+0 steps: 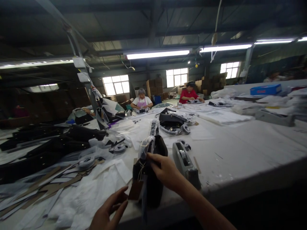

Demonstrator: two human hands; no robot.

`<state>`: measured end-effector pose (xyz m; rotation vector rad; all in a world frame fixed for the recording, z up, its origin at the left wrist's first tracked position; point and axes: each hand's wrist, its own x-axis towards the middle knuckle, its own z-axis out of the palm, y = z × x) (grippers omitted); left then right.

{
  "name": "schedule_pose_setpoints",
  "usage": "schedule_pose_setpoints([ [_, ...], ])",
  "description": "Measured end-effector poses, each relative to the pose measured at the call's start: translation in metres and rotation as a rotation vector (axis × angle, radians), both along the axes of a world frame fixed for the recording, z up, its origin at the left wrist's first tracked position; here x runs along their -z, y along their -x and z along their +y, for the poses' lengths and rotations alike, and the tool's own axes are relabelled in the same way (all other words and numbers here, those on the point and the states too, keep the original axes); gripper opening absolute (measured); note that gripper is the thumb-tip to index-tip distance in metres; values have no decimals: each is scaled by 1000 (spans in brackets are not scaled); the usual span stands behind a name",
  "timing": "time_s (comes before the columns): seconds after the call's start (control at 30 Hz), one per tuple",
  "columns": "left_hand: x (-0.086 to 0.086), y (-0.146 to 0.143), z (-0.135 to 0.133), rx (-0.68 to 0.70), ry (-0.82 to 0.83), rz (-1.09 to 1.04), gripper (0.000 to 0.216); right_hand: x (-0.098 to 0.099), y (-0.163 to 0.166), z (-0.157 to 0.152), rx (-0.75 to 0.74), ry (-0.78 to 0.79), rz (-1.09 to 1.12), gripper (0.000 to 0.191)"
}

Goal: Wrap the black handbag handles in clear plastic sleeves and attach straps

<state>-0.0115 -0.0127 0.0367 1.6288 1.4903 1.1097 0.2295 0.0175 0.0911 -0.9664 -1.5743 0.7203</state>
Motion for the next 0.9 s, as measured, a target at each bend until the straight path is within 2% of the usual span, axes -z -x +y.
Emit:
schedule_pose_setpoints([
  [0.07, -7, -9, 9, -86, -100, 48, 53, 13, 7, -7, 154, -70, -104, 44],
  [0.13, -17, -24, 21, -99, -191, 107, 57, 26, 16, -14, 182, -127, -126, 50],
  [0.2, -28, -41, 38, 1, -221, 154, 58, 36, 23, -18, 139, -177, -102, 52],
  [0.27, -37, -55, 54, 165, -186, 171, 50, 41, 24, -20, 100, -213, -44, 49],
  [0.37, -41, -62, 70, 320, -93, 172, 40, 50, 15, -23, 165, -269, 68, 42],
  [0.43, -37, -58, 73, 261, -62, 164, 43, 63, 6, -25, 264, -291, 109, 40],
  [0.57, -25, -47, 69, -6, -49, 69, 50, 107, -10, -24, 475, -221, 84, 37],
  [0.63, -24, -47, 66, -21, -30, 58, 53, 131, -15, -19, 536, -164, 11, 37],
  [0.73, -29, -55, 64, 0, 0, 99, 52, 163, -16, -9, 526, -128, -129, 42],
  [0.83, -30, -63, 64, -72, -24, 113, 43, 180, -11, -2, 586, -113, -165, 42],
  [0.9, -24, -65, 66, -159, -44, 78, 41, 179, -8, -3, 638, -91, -171, 39],
])
